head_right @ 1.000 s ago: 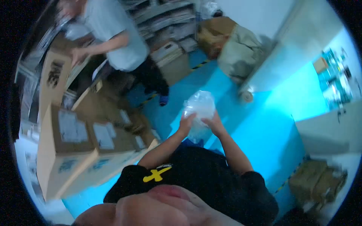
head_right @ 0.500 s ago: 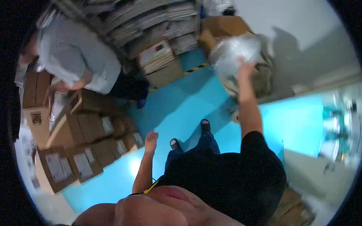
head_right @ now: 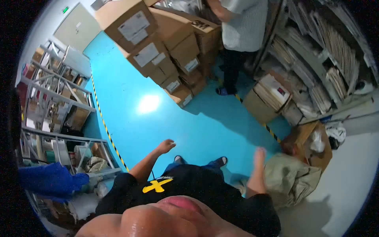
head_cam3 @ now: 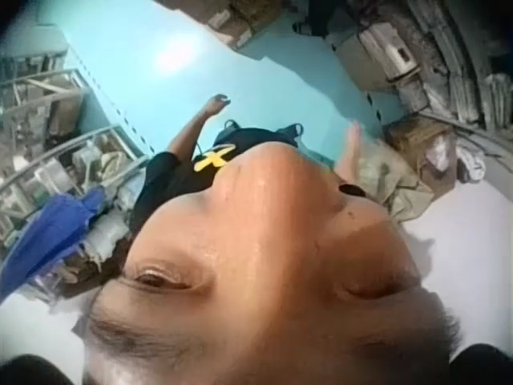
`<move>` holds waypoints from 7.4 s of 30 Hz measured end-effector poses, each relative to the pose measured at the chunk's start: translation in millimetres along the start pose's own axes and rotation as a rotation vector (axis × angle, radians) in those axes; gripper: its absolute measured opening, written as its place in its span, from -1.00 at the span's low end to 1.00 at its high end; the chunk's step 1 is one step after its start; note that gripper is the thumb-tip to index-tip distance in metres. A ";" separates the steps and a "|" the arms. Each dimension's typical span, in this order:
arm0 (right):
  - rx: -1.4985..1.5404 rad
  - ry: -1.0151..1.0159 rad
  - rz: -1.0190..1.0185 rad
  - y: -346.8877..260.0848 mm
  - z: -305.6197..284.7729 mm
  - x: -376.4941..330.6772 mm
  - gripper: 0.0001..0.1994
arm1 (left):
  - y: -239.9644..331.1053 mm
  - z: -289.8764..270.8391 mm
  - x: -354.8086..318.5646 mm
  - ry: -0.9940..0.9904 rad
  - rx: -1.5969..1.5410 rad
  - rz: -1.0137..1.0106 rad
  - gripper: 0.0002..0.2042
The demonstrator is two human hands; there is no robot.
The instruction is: Operating a machine to process rolls of material and handling boxes in a manufacturing environment.
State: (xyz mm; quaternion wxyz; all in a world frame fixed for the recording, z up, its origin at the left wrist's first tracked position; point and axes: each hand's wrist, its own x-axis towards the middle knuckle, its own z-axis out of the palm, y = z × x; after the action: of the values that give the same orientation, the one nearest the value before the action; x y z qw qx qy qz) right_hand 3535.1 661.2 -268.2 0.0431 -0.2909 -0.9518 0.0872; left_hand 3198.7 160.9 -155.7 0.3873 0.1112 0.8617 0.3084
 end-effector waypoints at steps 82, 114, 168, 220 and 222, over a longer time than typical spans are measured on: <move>1.793 -0.152 1.162 -1801.9 254.2 978.7 -0.27 | -433.3 -1843.4 941.3 -0.040 -1.875 0.062 -0.61; 1.924 0.987 1.293 -2109.2 318.0 1244.0 -0.52 | -236.5 -2042.0 1393.8 -0.809 -1.092 -0.122 -0.69; 0.639 2.295 1.256 -2057.2 90.2 1387.0 -0.42 | 124.2 -1766.3 1162.2 -1.647 -0.457 1.491 -0.49; -0.064 1.564 1.641 -2076.5 110.6 1412.7 -0.54 | 66.2 -1769.9 1193.6 -1.392 -0.117 1.231 -0.52; 0.181 1.655 1.452 -2079.4 116.1 1414.7 -0.62 | 44.1 -1806.3 1242.7 -1.350 0.003 1.082 -0.54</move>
State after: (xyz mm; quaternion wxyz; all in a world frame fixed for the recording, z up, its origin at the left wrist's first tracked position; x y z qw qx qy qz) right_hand 1213.7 -256.9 59.7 0.6264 -0.7449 -0.2216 -0.0607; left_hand 1027.9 -73.9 47.9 0.6160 0.6660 0.2763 0.3172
